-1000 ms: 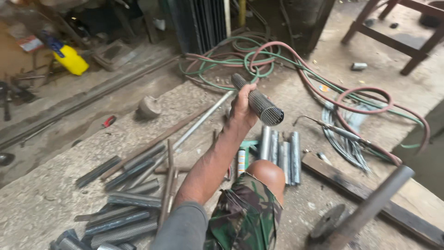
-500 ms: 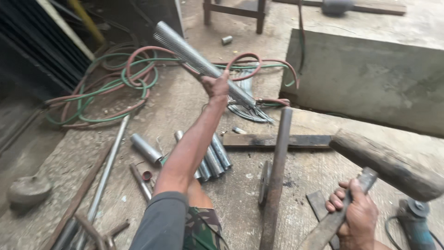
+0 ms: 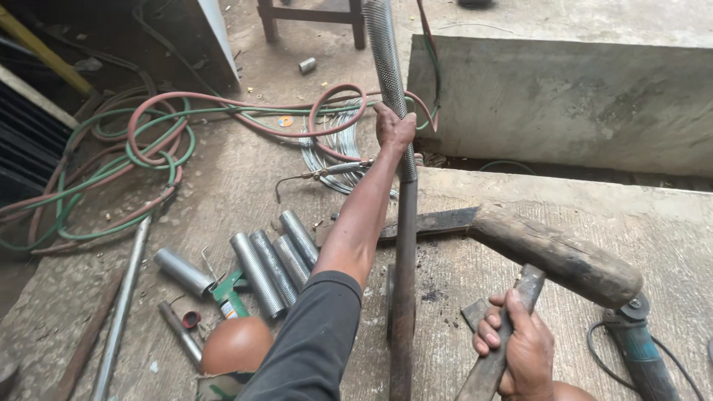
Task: The person sits on the floor and repeatedly hammers a perforated metal tube that is placed on a metal bar. The person uses a wooden mallet to strike the tube, occasionally repositioning it with their left hand.
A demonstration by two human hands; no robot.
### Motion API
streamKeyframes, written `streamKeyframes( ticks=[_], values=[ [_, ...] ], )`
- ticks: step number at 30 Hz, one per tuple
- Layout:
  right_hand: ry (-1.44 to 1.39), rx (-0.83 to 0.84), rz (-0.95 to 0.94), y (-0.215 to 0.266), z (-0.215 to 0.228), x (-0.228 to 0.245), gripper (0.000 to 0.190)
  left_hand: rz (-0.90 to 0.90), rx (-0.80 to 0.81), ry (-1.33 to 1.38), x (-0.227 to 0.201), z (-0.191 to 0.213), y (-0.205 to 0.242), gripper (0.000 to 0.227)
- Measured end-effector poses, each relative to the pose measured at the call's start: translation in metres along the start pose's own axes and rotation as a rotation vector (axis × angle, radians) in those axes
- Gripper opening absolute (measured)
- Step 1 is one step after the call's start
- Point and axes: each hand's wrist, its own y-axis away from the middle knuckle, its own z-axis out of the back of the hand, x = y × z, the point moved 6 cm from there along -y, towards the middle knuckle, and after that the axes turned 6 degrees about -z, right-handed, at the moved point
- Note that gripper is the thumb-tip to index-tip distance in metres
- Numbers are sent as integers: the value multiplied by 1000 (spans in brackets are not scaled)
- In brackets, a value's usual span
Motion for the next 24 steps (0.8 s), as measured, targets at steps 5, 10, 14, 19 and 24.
streamKeyframes(
  ticks=[5,10,14,19,24],
  values=[
    [9,-21,-37,2,-5,3,33,31,257,89,5,-19,1,46],
    [41,-98,-21,-2,-7,2,35,77,276,283,1,-7,2,53],
    [63,-84,-21,-25,23,-9,35,-58,20,88,16,24,-37,116],
    [135,148,-129,-97,109,-18,43,-48,-55,40,15,200,14,48],
    [513,-133,-839,-280,136,12,55,199,-88,-270,168,363,180,64]
  ],
)
